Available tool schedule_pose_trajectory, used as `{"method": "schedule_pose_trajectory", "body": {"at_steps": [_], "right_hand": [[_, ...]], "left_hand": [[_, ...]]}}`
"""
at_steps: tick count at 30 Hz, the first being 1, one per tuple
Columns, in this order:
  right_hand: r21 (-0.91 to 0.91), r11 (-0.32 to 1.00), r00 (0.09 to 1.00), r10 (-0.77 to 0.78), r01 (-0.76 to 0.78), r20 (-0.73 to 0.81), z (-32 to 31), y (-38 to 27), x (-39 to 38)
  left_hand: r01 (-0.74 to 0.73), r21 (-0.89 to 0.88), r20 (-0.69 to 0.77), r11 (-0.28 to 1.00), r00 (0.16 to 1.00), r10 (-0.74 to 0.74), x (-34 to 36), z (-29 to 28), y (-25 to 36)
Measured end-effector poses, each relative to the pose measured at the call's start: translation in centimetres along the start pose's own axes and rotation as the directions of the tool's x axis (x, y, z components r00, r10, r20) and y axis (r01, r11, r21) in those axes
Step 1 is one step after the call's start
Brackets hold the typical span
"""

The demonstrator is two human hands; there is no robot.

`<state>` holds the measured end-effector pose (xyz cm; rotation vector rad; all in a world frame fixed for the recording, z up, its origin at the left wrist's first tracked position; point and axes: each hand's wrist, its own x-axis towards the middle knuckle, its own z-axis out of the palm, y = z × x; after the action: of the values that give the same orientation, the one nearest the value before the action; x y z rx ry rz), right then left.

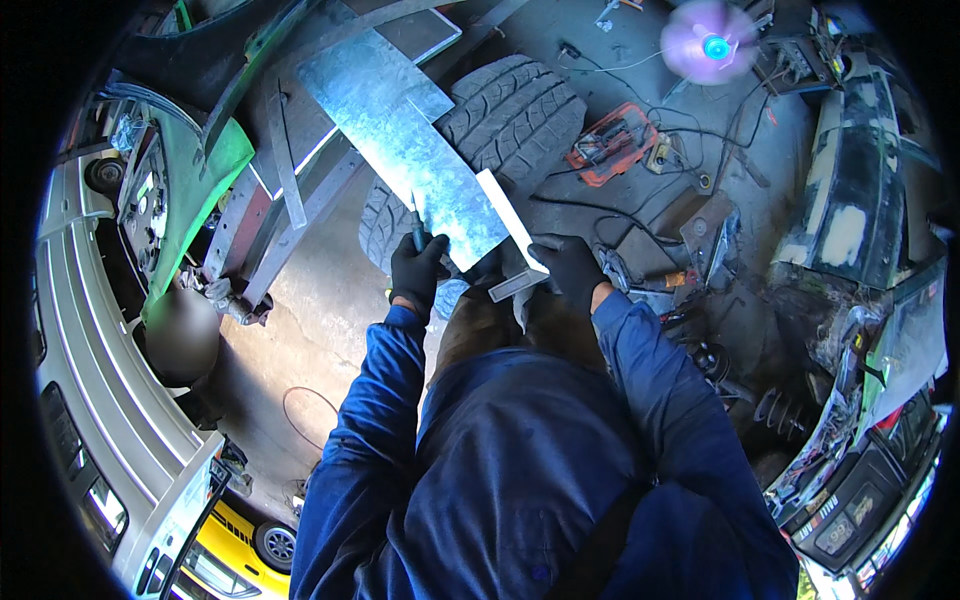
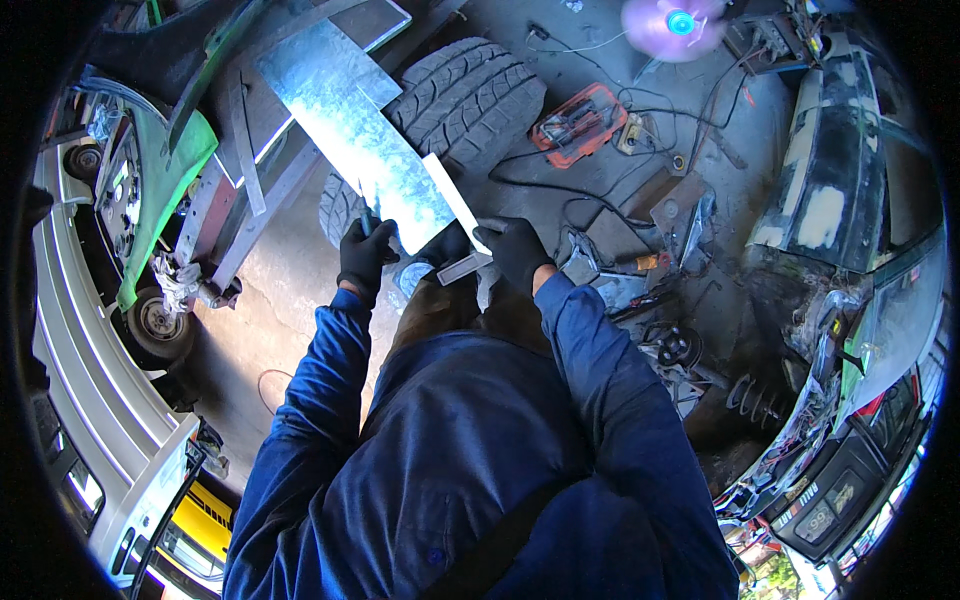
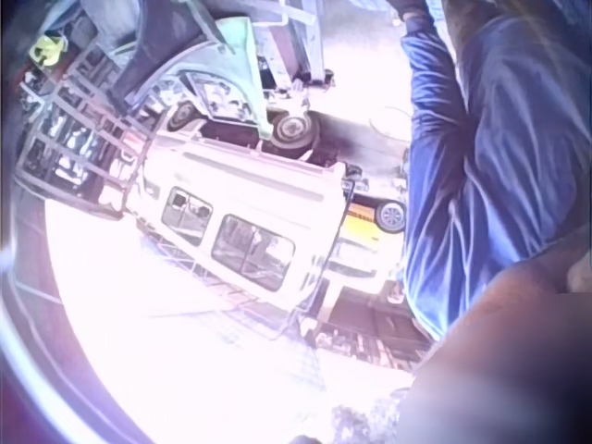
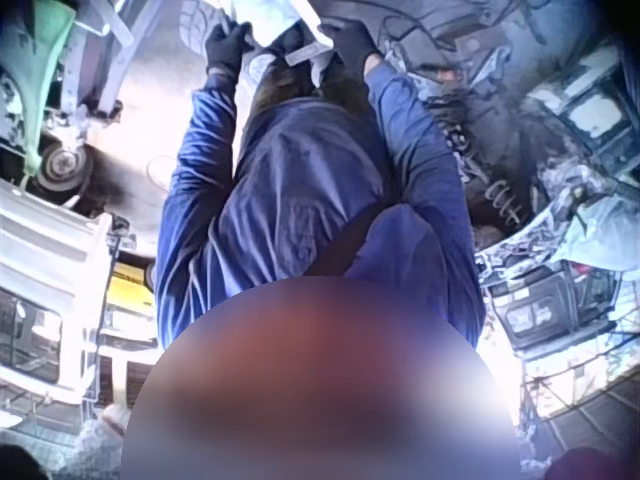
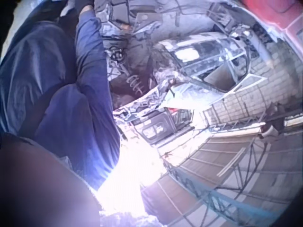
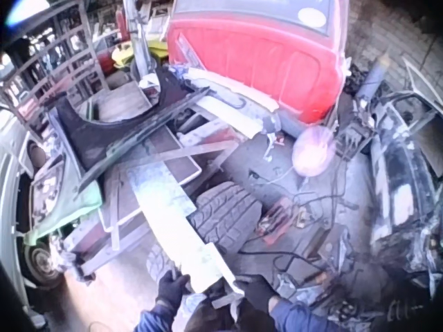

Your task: The person cuts a rectangular metal sheet into a smaller piece using tin snips, then bends the piece into an L-shaped bracket. They test-fit the bracket against the car's windshield frame and make minor adjustments by hand.

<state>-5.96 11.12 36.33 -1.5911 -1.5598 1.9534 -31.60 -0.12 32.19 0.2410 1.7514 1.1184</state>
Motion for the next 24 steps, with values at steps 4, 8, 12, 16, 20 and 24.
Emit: {"method": "schedule_pose_trajectory", "body": {"at_steps": [4, 8, 12, 16, 20, 24], "right_hand": [[0.039, 0.998, 0.998, 0.048, -0.047, -0.027, 0.6, 1.0, 2.1], [-0.007, 0.998, 0.996, 0.067, -0.067, -0.054, 1.2, 0.9, 3.7], [-0.077, 0.995, 0.985, 0.050, -0.063, -0.166, 2.1, 0.7, 4.5], [-0.004, 0.999, 0.982, 0.037, -0.039, -0.186, 2.5, 0.7, 5.1], [-0.022, 0.999, 0.990, 0.045, -0.048, -0.131, 2.8, 0.7, 6.0], [-0.014, 1.000, 0.985, 0.004, -0.006, -0.174, 3.6, 1.0, 6.9]], "left_hand": [[0.011, 0.061, 0.003, 0.998, 1.000, -0.012, 0.3, -0.3, 0.2], [-0.088, 0.266, -0.049, 0.960, 0.993, 0.105, 0.6, -0.6, 1.2], [-0.300, 0.400, -0.071, 0.866, 0.932, 0.355, 0.3, -0.6, 3.1], [-0.518, 0.620, 0.124, 0.589, 0.806, 0.579, 1.8, 0.0, 6.0], [-0.696, 0.616, 0.319, 0.370, 0.650, 0.690, 4.1, 1.1, 8.0], [-0.686, 0.624, 0.454, 0.375, 0.708, 0.541, 5.7, 1.7, 8.5]]}}
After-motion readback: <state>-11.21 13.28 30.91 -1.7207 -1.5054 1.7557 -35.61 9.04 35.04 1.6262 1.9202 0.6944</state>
